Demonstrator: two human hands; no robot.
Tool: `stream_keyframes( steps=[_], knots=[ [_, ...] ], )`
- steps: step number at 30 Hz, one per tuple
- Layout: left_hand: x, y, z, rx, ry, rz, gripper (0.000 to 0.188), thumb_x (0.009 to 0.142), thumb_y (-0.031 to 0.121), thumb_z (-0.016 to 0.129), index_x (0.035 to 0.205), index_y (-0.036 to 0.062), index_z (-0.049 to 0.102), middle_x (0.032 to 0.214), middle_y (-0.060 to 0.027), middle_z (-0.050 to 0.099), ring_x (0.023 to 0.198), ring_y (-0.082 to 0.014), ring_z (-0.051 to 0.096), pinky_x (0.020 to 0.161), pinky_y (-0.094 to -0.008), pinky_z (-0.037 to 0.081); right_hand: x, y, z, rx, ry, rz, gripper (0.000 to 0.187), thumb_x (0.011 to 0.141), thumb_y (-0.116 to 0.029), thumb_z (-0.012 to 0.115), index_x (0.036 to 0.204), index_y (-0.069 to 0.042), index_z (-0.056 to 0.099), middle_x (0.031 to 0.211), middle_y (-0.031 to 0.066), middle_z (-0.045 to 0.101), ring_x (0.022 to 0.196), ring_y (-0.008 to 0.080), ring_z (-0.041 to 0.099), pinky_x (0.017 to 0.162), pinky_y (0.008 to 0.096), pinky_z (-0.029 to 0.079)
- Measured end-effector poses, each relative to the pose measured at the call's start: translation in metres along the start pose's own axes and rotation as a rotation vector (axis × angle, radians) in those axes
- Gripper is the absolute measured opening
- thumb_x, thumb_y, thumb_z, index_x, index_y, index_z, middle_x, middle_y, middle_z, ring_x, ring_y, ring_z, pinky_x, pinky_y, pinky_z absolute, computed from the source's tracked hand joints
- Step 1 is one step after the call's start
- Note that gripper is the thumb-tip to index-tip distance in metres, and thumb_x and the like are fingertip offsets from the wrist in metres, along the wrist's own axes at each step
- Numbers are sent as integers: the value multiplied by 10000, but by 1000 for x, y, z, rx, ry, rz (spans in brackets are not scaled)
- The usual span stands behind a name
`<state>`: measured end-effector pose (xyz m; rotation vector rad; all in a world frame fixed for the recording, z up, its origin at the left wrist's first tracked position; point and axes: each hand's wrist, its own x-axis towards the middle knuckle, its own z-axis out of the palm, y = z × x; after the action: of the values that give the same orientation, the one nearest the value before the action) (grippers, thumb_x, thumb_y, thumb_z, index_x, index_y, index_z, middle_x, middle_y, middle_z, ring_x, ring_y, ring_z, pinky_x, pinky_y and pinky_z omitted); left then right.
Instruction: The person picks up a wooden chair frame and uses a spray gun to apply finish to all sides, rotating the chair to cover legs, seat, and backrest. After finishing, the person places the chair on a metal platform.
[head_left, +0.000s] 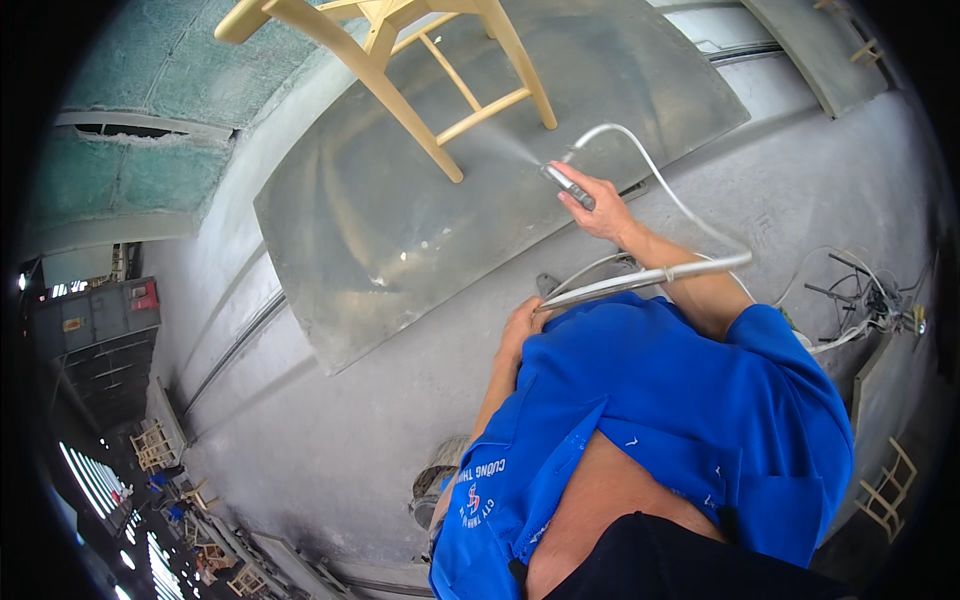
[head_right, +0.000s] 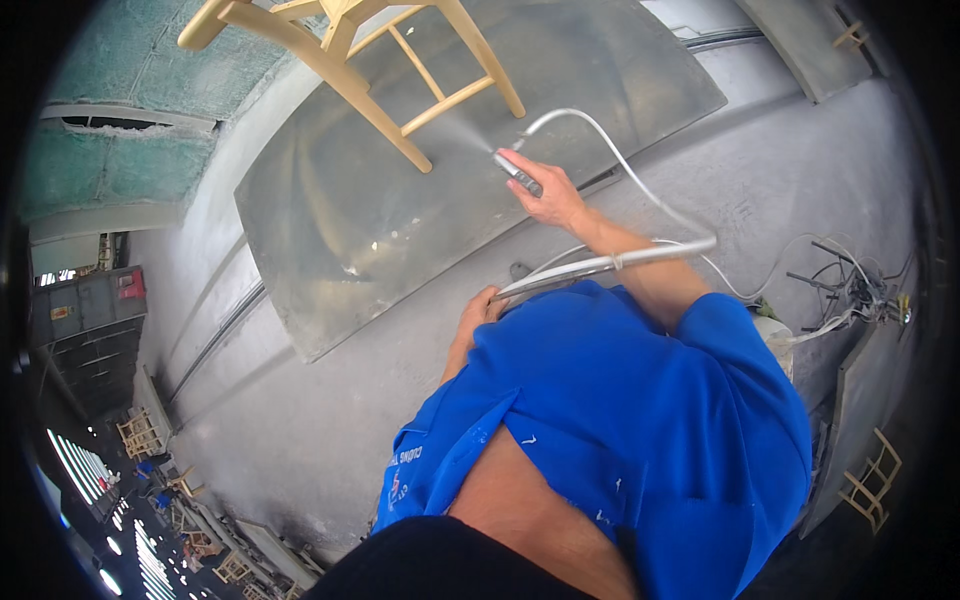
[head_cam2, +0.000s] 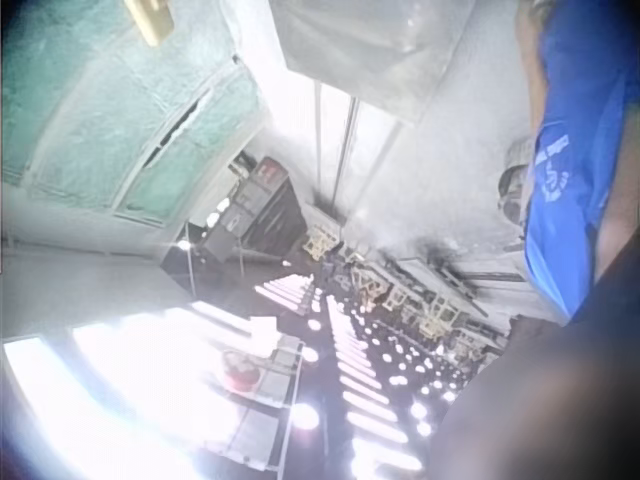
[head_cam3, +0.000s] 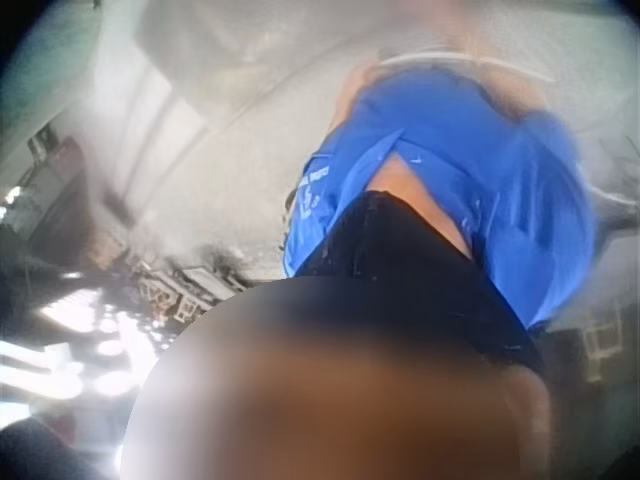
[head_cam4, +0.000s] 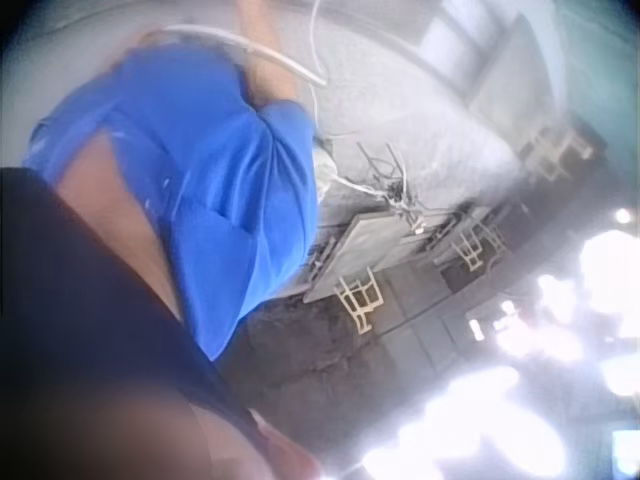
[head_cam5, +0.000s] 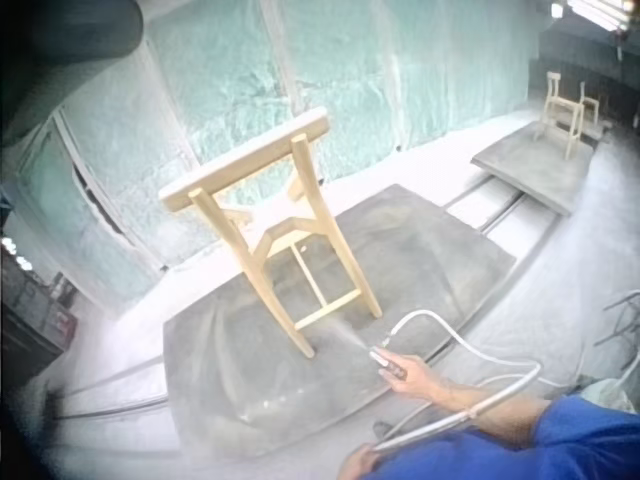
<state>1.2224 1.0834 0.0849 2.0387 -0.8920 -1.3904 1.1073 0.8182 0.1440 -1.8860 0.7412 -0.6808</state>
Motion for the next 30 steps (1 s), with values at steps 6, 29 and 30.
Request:
stream_keyframes(
  steps=[6,29,30],
  knots=[
    [0,8,7,-27,-26,181,181,944,197,695,1057,56,683,956,-193,718,906,-381,679,787,-449,515,-51,18,-24,-410,-103,150,641,944,-140,663,1540,-271,470,1179,219,691,1074,420,676,935,458,556],
    [0,41,-34,6,39,527,131,985,140,630,1020,25,683,838,-152,703,763,-255,658,709,-379,514,38,-189,-65,-1032,-187,-347,921,769,-31,731,1571,-339,399,1022,108,607,949,306,672,721,418,595],
    [-2,45,-35,2,29,537,138,986,141,619,1017,22,681,849,-154,707,774,-262,667,718,-381,518,38,-200,-70,-1043,-151,-368,938,758,-31,742,1577,-342,404,991,91,590,945,286,659,692,406,594]
  ],
)
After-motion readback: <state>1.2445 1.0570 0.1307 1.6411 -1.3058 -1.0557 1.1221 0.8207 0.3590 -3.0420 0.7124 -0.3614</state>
